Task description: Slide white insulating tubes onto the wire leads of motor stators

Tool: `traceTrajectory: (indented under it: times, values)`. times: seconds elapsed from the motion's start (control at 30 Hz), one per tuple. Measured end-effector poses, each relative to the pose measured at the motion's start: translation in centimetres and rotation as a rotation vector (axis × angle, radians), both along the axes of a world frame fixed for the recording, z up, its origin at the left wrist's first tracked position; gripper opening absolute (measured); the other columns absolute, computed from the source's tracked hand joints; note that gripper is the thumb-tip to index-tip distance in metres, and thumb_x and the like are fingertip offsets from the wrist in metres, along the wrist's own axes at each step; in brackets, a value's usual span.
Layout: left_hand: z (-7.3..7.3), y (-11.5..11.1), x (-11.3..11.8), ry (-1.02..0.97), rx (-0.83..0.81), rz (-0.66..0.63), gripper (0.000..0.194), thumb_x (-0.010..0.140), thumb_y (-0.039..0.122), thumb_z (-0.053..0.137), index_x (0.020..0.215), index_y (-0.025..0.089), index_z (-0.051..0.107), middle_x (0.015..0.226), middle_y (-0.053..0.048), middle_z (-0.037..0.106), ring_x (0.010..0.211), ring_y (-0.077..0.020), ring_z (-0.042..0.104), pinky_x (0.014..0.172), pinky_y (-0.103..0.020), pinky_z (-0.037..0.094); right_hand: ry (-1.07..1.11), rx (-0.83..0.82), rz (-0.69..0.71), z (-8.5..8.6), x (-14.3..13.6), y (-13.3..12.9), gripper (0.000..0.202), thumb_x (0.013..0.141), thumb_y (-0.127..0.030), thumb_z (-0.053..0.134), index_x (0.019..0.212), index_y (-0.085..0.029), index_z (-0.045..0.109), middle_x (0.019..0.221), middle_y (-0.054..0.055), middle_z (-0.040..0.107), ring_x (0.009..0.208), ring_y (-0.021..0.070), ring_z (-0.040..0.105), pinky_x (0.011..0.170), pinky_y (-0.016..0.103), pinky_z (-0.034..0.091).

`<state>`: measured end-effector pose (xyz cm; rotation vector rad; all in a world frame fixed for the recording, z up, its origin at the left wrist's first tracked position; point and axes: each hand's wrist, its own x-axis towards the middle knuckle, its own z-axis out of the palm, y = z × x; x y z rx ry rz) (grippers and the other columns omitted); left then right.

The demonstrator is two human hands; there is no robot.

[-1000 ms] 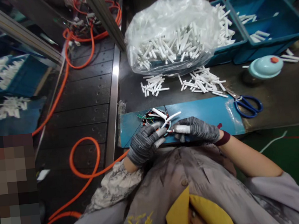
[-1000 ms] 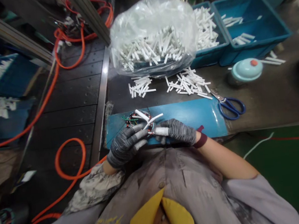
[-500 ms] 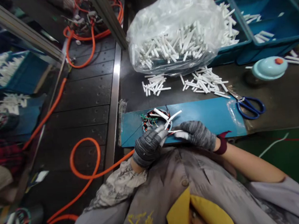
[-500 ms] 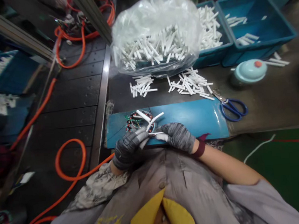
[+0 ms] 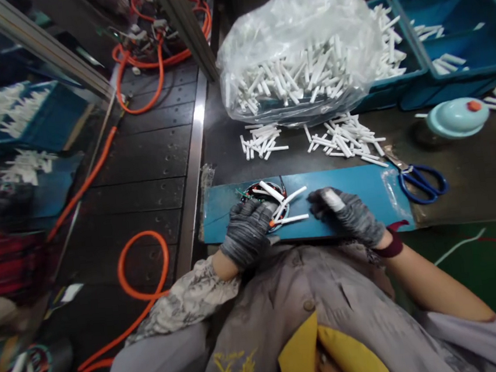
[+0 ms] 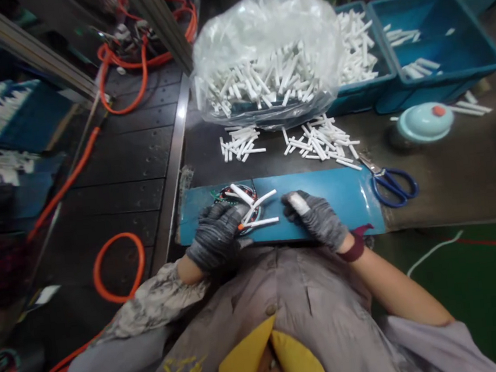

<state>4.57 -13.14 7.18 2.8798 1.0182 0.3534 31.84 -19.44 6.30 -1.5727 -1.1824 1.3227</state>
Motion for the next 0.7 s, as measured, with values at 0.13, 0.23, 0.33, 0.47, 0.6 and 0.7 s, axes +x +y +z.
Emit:
traceTrajectory:
  times: [0.13,0.23,0.33,0.47,0.6,0.7]
  values:
    - [-0.6,0.7,-1.4,0.086,-0.033,0.003,0.035,0.084,0.047,0.079,0.107,0.021,0.077,0.099,-0.012,0.077,0.108,-0.0338,0.068,0.104,-0.052,0.047,-0.138,-0.021,-0.071,-0.7,2.0,-1.5,0.051,0.094,-0.068,0.057,0.104,-0.022,0.076,0.084,0.006,0.078,0.069,0.0196,0.07,0.071,0.036,0.057]
    - [0.5,2.5,-3.9,0.182,-0.039,0.051,0.038,0.076,0.05,0.083,0.104,0.025,0.078,0.097,-0.01,0.077,0.102,-0.0325,0.069,0.101,-0.049,0.049,-0.04,-0.058,-0.148,-2.0,2.3,-2.6,0.051,0.09,-0.068,0.063,0.108,-0.022,0.076,0.088,0.008,0.08,0.071,0.0219,0.072,0.069,0.038,0.059]
    - [2.2,5.3,-8.0,0.259,-0.018,0.273,0.048,0.072,0.061,0.083,0.105,0.026,0.079,0.099,-0.011,0.077,0.097,-0.0333,0.07,0.096,-0.049,0.05,0.087,-0.086,-0.198,-3.3,2.3,-3.1,0.051,0.088,-0.068,0.066,0.11,-0.023,0.076,0.091,0.009,0.08,0.073,0.0235,0.073,0.071,0.04,0.062]
    - [3.3,8.7,-14.5,0.378,-0.031,0.631,0.056,0.078,0.075,0.067,0.096,0.023,0.079,0.078,-0.01,0.075,0.075,-0.0312,0.07,0.08,-0.045,0.053,0.117,-0.089,-0.203,-4.2,2.4,-2.9,0.05,0.087,-0.068,0.068,0.108,-0.024,0.078,0.091,0.01,0.08,0.072,0.0249,0.074,0.07,0.042,0.064]
    - [3.2,9.6,-18.6,0.389,0.133,0.799,0.046,0.088,0.064,0.061,0.094,0.022,0.076,0.073,-0.008,0.074,0.063,-0.0306,0.067,0.068,-0.05,0.055,0.148,-0.08,-0.19,-4.7,2.4,-2.8,0.049,0.086,-0.068,0.069,0.109,-0.027,0.079,0.091,0.01,0.081,0.073,0.0274,0.076,0.068,0.043,0.066]
    - [3.1,9.0,-17.4,0.27,0.352,0.865,0.047,0.092,0.056,0.059,0.113,0.015,0.071,0.102,-0.02,0.078,0.086,-0.0396,0.072,0.078,-0.062,0.056,0.14,-0.065,-0.189,-5.3,2.3,-2.9,0.047,0.088,-0.066,0.066,0.113,-0.029,0.079,0.094,0.01,0.082,0.075,0.0286,0.077,0.069,0.044,0.067]
